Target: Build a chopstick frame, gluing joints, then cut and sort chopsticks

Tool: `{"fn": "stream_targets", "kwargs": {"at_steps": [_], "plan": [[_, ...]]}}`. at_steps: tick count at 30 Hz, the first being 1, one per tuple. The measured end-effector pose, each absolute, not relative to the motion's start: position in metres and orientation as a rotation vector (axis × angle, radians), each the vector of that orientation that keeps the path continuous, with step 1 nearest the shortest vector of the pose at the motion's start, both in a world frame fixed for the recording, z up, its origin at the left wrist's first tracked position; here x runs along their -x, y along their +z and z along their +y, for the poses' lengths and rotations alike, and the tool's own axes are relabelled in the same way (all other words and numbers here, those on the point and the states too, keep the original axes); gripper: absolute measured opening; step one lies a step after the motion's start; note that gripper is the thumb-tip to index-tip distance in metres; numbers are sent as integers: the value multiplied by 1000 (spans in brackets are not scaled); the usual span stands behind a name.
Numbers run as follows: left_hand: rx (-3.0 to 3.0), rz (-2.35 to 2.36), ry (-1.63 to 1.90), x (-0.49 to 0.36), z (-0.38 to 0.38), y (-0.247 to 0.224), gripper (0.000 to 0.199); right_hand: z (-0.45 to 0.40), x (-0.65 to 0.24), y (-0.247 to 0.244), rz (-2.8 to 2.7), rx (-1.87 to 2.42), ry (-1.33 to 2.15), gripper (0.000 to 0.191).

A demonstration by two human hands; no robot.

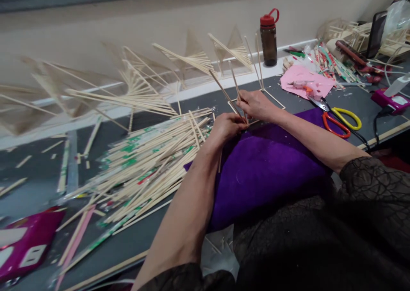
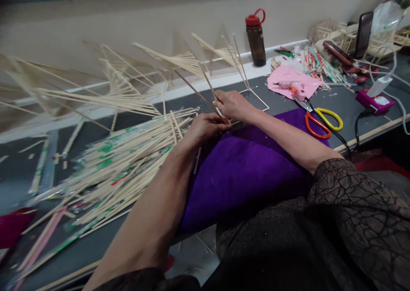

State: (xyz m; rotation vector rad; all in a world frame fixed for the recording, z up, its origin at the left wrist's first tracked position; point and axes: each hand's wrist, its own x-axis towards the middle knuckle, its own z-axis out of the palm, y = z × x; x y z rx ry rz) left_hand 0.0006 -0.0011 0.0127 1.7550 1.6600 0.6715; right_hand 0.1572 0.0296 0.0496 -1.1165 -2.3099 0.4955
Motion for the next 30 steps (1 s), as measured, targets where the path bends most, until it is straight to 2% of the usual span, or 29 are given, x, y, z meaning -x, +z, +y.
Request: {"fn": "stream_targets", "kwargs": {"at_steps": [5,14,25,30], "plan": [[-1766,1666,728,-1,-6,16,18,30,-159,44,-2240,1098,525,16],[-1617,1550,830,3,-17,22,42,25,-164,48,-2166,1110,579,24],[-1744,1592,900,2,-14,21,23,32,-169,50,-2207,1094,571,12],[-1602,1506,1052,-3,-9,23,23,28,-166,52,-2216,1067,607,17]]}}
